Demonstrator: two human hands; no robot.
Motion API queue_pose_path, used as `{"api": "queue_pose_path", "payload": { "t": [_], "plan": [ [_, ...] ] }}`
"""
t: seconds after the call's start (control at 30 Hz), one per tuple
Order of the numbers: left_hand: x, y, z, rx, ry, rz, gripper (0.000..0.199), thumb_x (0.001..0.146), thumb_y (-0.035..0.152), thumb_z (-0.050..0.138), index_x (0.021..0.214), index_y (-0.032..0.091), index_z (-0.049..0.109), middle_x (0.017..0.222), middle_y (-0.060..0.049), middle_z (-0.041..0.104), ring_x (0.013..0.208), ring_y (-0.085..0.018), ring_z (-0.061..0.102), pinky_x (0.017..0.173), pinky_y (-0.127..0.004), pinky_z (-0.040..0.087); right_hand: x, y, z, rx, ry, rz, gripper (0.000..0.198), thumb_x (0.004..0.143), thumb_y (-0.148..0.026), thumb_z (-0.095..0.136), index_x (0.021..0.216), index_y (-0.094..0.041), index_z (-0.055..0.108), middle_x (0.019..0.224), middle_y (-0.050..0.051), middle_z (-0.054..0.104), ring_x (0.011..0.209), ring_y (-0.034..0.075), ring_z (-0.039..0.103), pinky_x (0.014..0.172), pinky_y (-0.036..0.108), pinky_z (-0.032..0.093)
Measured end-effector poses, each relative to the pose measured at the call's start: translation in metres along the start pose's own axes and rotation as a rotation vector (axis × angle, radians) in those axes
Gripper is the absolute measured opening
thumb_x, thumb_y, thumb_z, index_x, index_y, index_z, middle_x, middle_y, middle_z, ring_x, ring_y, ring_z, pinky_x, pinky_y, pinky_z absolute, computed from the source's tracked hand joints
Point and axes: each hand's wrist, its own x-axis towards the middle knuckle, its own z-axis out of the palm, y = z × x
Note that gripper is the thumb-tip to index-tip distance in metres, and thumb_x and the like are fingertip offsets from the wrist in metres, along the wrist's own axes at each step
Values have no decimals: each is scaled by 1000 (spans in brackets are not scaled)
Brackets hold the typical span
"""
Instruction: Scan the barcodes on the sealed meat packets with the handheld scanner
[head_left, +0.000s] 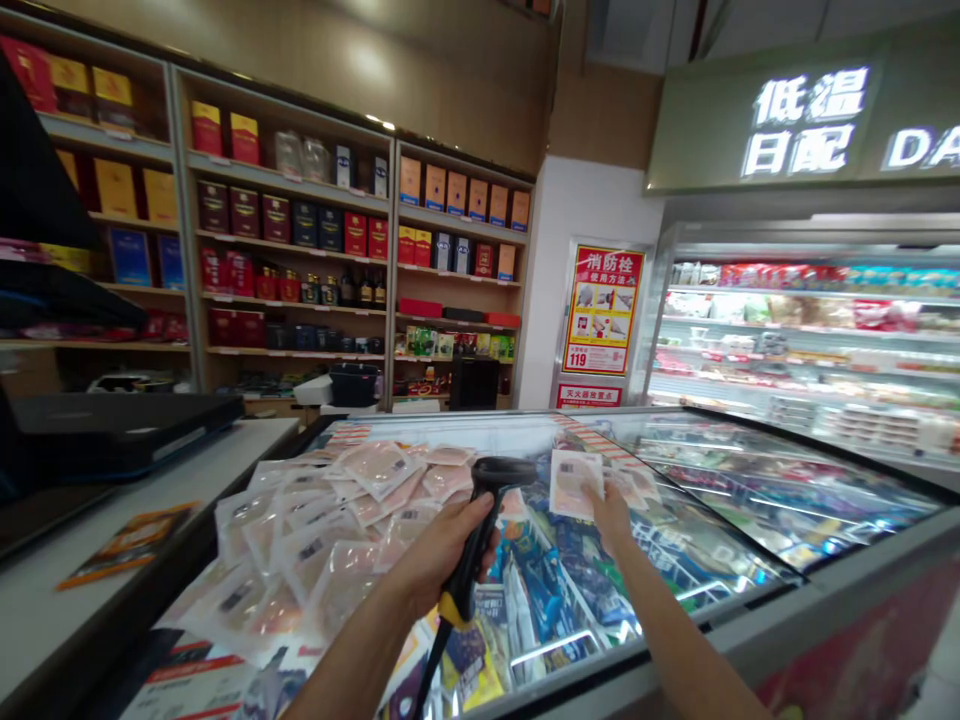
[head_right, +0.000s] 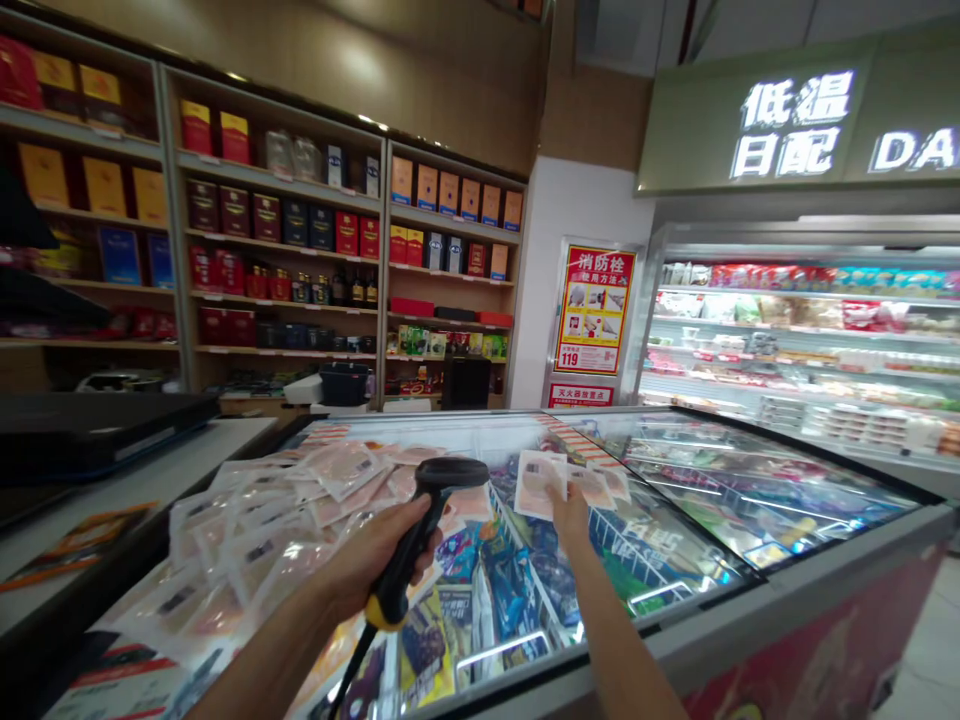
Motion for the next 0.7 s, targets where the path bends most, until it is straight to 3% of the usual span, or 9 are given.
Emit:
{"api": "queue_pose_path", "payload": {
  "t": [0.17, 0.4, 0.7],
  "plan": [
    [-9, 3, -1, 15, -52, -3, 31, 66, 48, 47, 72, 17, 42, 56, 3, 48, 42, -6, 43, 38, -18, 32, -12, -10, 20, 56, -61, 23, 36, 59, -38, 47, 84, -13, 52, 74, 5, 61, 67, 18, 55, 58, 26, 40],
    [-13, 2, -4, 33, -36, -18, 32, 65, 48, 48, 74, 17, 44, 57, 3, 49, 42, -5, 43, 38, -18, 32, -23, -16, 28, 132, -88, 25, 34, 60, -36, 47, 84, -14, 52, 79, 7, 61, 70, 18, 55, 58, 26, 41],
    [-11, -2, -12, 37, -38, -9, 33, 64, 49, 48, 74, 17, 44, 55, 4, 47, 42, -5, 43, 38, -18, 32, -25, -18, 33, 31, -61, 61, 35, 56, -41, 50, 76, -13, 54, 70, 8, 62, 61, 20, 55, 50, 26, 39]
  ]
}}
